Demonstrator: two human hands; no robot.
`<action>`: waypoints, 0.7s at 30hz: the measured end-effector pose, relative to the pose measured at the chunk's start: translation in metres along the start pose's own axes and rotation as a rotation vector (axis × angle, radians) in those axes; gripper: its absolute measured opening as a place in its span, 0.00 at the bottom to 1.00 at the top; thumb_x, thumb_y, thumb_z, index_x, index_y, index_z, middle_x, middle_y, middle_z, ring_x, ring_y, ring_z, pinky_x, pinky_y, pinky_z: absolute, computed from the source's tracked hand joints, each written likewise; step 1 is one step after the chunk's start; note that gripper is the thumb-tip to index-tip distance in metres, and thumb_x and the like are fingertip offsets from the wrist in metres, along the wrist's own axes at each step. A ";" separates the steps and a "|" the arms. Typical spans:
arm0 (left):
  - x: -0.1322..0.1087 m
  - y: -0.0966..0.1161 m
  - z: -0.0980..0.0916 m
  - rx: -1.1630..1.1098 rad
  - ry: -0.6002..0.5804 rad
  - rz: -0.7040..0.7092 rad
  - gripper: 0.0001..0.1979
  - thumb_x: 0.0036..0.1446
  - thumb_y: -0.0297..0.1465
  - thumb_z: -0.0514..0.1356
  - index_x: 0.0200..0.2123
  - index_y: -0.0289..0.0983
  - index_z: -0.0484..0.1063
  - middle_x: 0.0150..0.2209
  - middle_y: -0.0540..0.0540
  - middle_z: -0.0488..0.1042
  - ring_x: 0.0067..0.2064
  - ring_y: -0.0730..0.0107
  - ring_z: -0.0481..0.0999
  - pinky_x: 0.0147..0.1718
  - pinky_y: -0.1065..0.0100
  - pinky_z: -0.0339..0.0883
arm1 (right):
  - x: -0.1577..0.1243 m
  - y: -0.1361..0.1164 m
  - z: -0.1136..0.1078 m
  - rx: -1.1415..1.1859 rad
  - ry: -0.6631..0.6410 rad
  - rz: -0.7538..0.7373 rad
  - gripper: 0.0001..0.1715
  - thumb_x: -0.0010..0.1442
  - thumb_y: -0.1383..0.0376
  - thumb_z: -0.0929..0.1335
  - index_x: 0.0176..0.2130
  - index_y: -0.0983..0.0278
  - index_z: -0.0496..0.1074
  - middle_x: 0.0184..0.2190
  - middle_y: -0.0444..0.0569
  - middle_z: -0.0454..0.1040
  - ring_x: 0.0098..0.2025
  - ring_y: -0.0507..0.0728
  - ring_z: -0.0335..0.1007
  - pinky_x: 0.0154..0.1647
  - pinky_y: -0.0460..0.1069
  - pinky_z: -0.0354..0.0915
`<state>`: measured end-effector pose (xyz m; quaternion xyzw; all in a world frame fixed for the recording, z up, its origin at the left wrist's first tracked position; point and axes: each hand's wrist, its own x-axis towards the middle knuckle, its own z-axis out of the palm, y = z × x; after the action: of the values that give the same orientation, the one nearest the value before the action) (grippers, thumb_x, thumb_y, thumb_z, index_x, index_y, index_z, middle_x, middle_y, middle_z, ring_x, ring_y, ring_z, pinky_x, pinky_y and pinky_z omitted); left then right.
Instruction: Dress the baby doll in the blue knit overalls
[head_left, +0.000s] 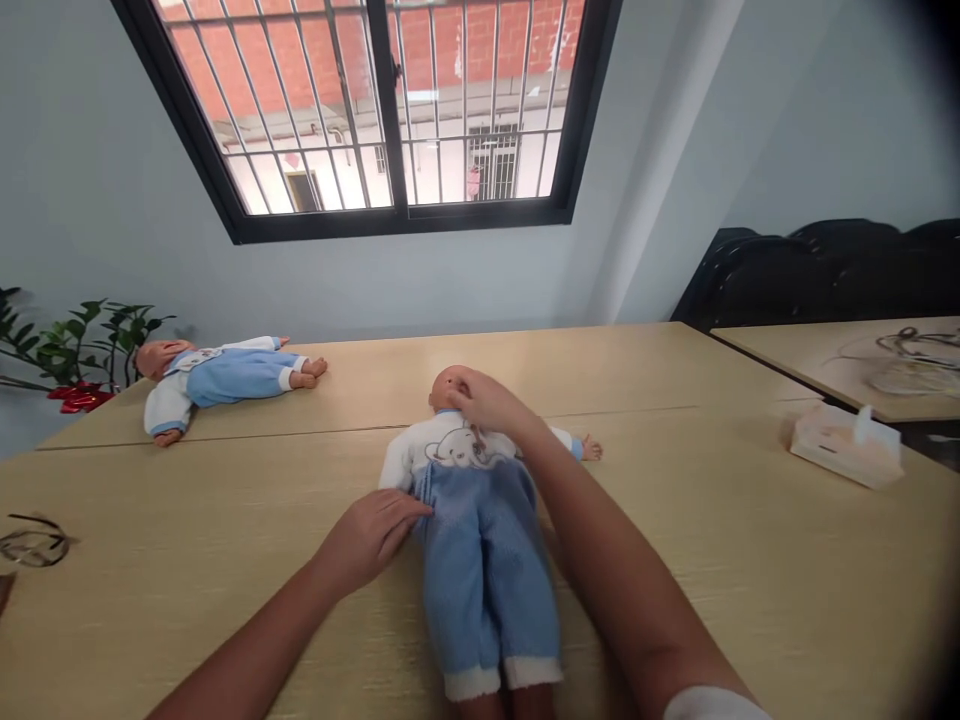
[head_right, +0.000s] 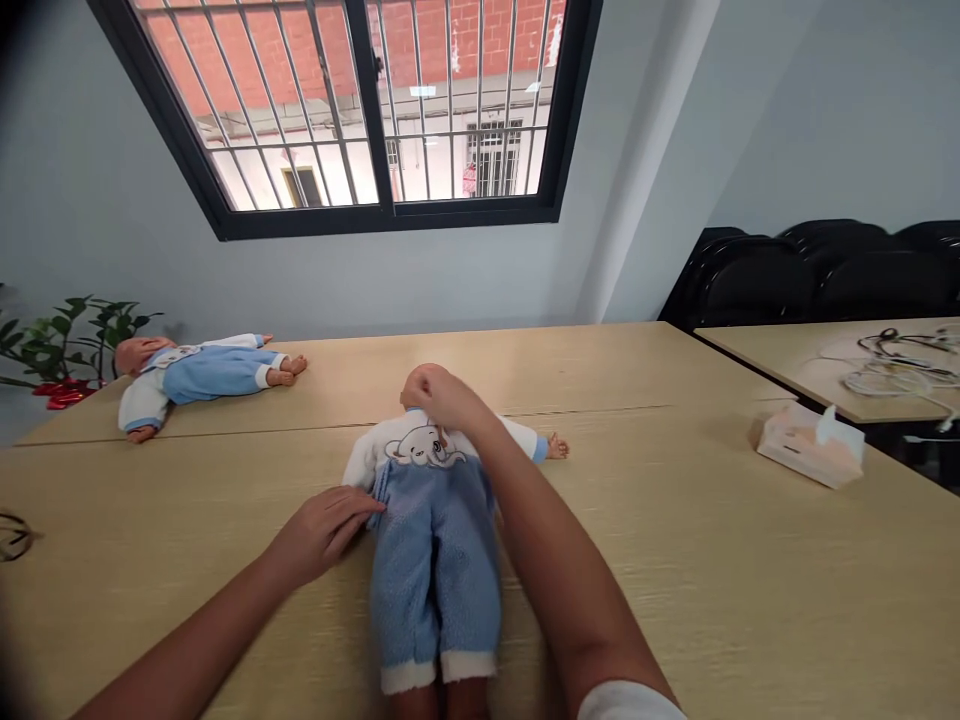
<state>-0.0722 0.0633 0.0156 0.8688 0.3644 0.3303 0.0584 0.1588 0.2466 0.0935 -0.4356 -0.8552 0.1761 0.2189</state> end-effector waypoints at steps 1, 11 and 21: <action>-0.001 -0.006 0.002 -0.016 0.001 -0.032 0.13 0.72 0.27 0.52 0.53 0.42 0.74 0.45 0.46 0.82 0.45 0.68 0.80 0.46 0.65 0.73 | -0.001 0.010 -0.011 0.003 -0.010 0.063 0.14 0.70 0.61 0.63 0.45 0.66 0.75 0.47 0.56 0.79 0.46 0.59 0.71 0.47 0.49 0.62; 0.010 -0.030 0.001 0.164 0.248 -0.141 0.11 0.70 0.30 0.57 0.53 0.41 0.73 0.49 0.43 0.78 0.52 0.59 0.74 0.55 0.55 0.69 | -0.016 0.071 -0.016 0.244 -0.382 0.211 0.12 0.59 0.63 0.71 0.41 0.60 0.83 0.47 0.47 0.84 0.49 0.59 0.76 0.47 0.47 0.66; 0.164 -0.036 0.037 -0.360 -0.314 -0.192 0.33 0.68 0.27 0.54 0.73 0.38 0.48 0.53 0.40 0.76 0.51 0.67 0.78 0.53 0.63 0.73 | -0.013 0.069 0.014 0.553 -0.440 0.167 0.11 0.60 0.62 0.69 0.39 0.65 0.80 0.38 0.48 0.83 0.42 0.59 0.75 0.46 0.51 0.70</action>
<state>0.0137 0.2045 0.0620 0.8465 0.3669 0.2439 0.2990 0.2045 0.2730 0.0448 -0.3800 -0.7634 0.5074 0.1239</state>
